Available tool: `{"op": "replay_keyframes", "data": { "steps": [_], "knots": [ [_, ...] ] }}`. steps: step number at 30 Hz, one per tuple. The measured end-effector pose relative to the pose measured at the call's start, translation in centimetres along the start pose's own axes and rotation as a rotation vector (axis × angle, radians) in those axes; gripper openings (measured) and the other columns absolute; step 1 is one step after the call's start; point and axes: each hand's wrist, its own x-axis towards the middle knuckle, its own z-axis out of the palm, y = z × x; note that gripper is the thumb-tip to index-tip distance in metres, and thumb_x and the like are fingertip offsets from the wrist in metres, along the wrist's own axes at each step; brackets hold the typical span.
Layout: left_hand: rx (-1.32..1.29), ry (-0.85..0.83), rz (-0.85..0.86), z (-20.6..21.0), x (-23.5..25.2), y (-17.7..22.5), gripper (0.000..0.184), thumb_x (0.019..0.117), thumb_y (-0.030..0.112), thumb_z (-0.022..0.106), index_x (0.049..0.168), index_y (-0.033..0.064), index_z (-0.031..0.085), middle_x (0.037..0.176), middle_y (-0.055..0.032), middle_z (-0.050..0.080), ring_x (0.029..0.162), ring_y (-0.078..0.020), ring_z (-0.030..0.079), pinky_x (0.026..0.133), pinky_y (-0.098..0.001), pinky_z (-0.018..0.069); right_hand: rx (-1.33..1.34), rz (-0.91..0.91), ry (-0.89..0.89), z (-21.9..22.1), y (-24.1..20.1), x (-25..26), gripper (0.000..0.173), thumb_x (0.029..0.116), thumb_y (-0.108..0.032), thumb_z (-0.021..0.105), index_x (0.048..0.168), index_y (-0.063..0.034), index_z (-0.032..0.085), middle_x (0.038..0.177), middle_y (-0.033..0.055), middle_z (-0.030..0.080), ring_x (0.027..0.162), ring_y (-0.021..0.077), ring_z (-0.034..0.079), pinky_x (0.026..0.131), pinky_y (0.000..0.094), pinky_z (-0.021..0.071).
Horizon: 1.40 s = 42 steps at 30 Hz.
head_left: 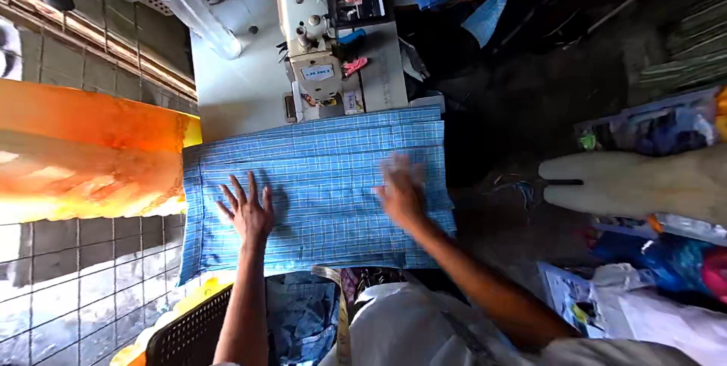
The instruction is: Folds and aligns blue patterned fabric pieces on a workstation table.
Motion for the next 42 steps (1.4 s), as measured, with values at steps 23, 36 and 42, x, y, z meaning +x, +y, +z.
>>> {"op": "replay_keyframes", "data": {
  "steps": [23, 36, 42],
  "knots": [
    [-0.005, 0.078, -0.056, 5.4, -7.3, 13.4, 0.066, 0.1095, 0.051, 0.026, 0.164, 0.0141, 0.026, 0.170, -0.0240, 0.011, 0.157, -0.0462, 0.006, 0.118, -0.0765, 0.0015, 0.874, 0.839, -0.316, -6.4, 21.5, -6.6, 0.062, 0.1121, -0.044, 0.028, 0.154, 0.0011, 0.034, 0.140, 0.0270, 0.058, 0.125, 0.0356, 0.060, 0.103, 0.0480, 0.0485],
    [-0.442, -0.250, 0.146, 13.0, -31.7, 38.3, 0.045, 0.1101, 0.035, 0.044, 0.121, 0.0031, 0.074, 0.127, -0.0134, 0.072, 0.127, -0.0288, 0.064, 0.121, -0.0537, 0.0332, 1.023, 0.681, -0.833, -4.1, 20.2, 2.0, 0.059, 0.1054, -0.044, 0.052, 0.149, -0.0049, 0.043, 0.137, 0.0178, 0.057, 0.117, 0.0249, 0.060, 0.096, 0.0403, 0.0501],
    [-0.437, 0.372, -0.495, 11.9, -30.2, 35.8, 0.048, 0.1049, 0.036, 0.052, 0.139, 0.0047, 0.063, 0.152, -0.0248, 0.050, 0.144, -0.0433, 0.043, 0.119, -0.0619, 0.0300, 0.972, 0.596, -0.754, -4.1, 19.1, 4.8, 0.056, 0.1033, -0.033, 0.061, 0.145, -0.0008, 0.041, 0.129, 0.0206, 0.056, 0.107, 0.0264, 0.060, 0.089, 0.0410, 0.0523]
  ]
}}
